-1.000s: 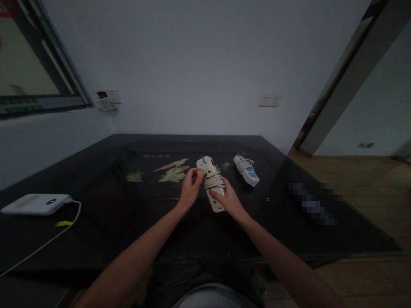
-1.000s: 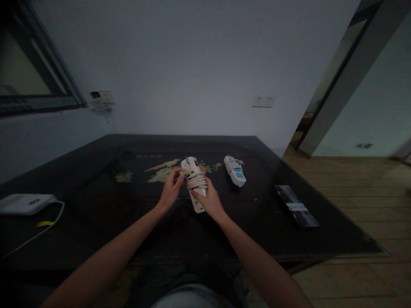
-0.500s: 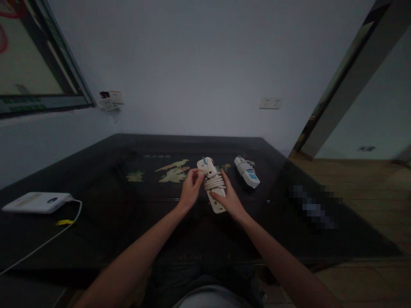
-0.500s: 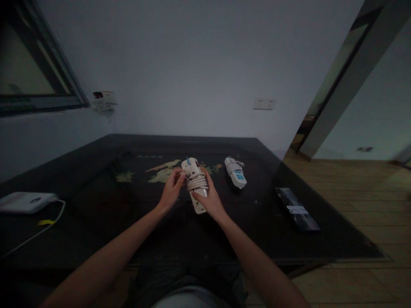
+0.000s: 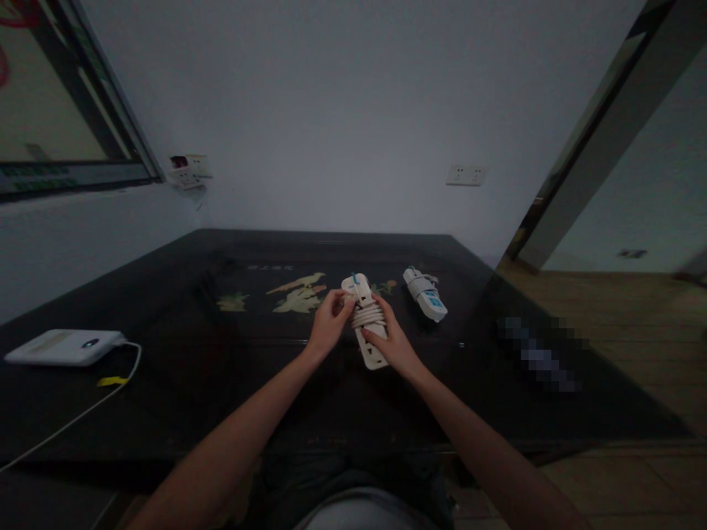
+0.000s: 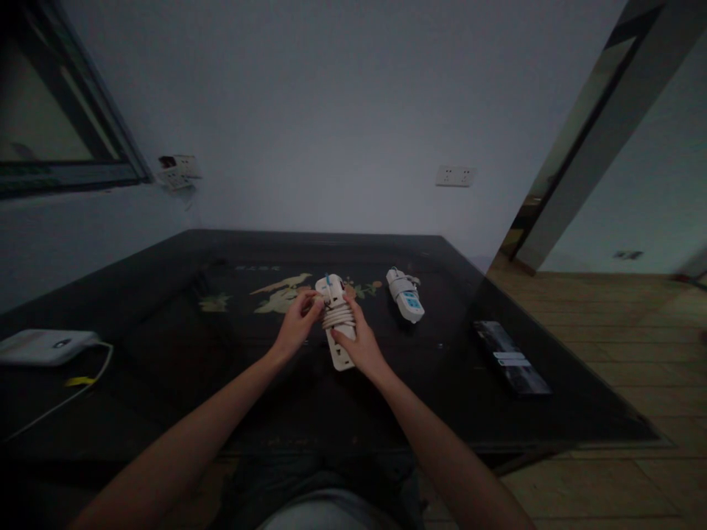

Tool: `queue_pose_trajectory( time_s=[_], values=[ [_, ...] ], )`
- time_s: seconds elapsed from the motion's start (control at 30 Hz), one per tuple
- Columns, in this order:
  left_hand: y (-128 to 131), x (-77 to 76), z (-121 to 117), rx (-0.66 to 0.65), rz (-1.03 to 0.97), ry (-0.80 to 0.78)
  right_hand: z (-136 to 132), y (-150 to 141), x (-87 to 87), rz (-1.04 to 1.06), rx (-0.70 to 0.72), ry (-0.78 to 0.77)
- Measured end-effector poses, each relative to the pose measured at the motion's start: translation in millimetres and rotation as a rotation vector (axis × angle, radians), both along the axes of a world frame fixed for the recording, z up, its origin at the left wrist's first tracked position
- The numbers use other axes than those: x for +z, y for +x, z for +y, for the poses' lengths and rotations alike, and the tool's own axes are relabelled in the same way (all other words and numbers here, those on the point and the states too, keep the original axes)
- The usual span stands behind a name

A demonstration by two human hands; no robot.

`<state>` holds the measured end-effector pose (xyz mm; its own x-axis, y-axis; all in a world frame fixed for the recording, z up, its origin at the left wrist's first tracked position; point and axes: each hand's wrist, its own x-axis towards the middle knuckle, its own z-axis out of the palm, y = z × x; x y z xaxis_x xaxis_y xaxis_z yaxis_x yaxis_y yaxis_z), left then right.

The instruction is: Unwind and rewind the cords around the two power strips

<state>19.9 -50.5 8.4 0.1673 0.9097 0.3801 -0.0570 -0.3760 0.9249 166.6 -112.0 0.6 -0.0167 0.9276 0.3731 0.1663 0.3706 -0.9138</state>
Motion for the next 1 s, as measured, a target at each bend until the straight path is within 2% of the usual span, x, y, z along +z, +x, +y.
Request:
queue_pose_trajectory(
  time_s=[0.73, 0.9, 1.0],
  values=[
    [0.7, -4.5, 4.1, -0.002, -0.078, -0.085, -0.7, -1.1, -0.8, 0.031, 0.009, -0.047],
    [-1.6, -1.8, 6.0, 0.069, -0.229, -0.291, -2.1, -2.6, -0.1, 0.042, 0.014, -0.029],
    [-3.8, 0.1, 8.0, 0.045, -0.317, -0.391, -3.4, -3.5, 2.1, 0.051, 0.02, -0.038]
  ],
)
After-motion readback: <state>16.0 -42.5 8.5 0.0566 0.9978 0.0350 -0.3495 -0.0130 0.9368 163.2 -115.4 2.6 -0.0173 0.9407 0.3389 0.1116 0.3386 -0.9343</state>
